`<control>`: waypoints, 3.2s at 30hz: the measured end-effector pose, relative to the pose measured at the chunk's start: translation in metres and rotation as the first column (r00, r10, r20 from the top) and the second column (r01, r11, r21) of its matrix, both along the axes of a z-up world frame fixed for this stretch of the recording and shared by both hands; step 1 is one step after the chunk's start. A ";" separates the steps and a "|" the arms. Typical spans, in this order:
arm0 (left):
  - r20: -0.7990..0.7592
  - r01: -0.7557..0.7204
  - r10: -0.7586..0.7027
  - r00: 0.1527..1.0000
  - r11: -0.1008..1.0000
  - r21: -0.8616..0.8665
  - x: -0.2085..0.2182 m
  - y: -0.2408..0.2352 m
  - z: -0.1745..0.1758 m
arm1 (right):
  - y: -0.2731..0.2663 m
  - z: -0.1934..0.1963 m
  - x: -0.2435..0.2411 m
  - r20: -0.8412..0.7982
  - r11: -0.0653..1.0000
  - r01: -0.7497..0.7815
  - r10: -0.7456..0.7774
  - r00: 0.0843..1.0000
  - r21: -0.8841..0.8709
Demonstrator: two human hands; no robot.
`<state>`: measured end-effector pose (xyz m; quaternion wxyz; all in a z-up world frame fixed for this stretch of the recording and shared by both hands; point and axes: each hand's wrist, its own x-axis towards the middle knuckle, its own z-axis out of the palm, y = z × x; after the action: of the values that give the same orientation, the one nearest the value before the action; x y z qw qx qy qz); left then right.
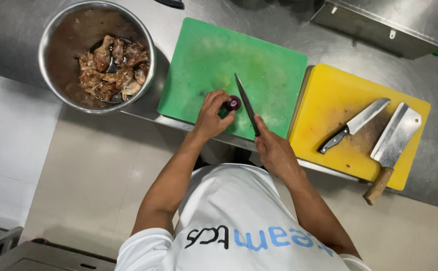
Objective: The person seasons raw chicken pieces in a metal bowl with sauces and spices, then mixes them by hand. They wash their hands, place a pan on a gas stove, and ignite the burner. Finally, they slice a red onion on a cutting board.
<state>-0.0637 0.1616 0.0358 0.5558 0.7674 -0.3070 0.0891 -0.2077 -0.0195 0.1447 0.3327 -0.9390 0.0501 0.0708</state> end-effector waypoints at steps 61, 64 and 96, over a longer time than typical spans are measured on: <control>-0.041 0.221 -0.235 0.971 0.819 0.530 0.024 -0.015 0.035 | 0.008 -0.005 0.000 -0.254 0.995 0.031 -0.053 0.966 -0.090; -0.064 0.234 -0.236 0.970 0.819 0.524 0.028 -0.019 0.032 | 0.012 -0.013 -0.001 -0.240 0.995 0.032 -0.053 0.969 -0.093; -0.024 0.250 -0.260 0.965 0.892 0.377 0.034 -0.009 0.019 | 0.041 -0.041 0.025 -0.017 0.995 0.017 -0.018 1.000 -0.096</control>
<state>-0.0297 0.1529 0.0548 0.4009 0.8115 -0.4238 -0.0348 -0.1825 0.0217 0.1035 0.2875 -0.9528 0.0646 0.0737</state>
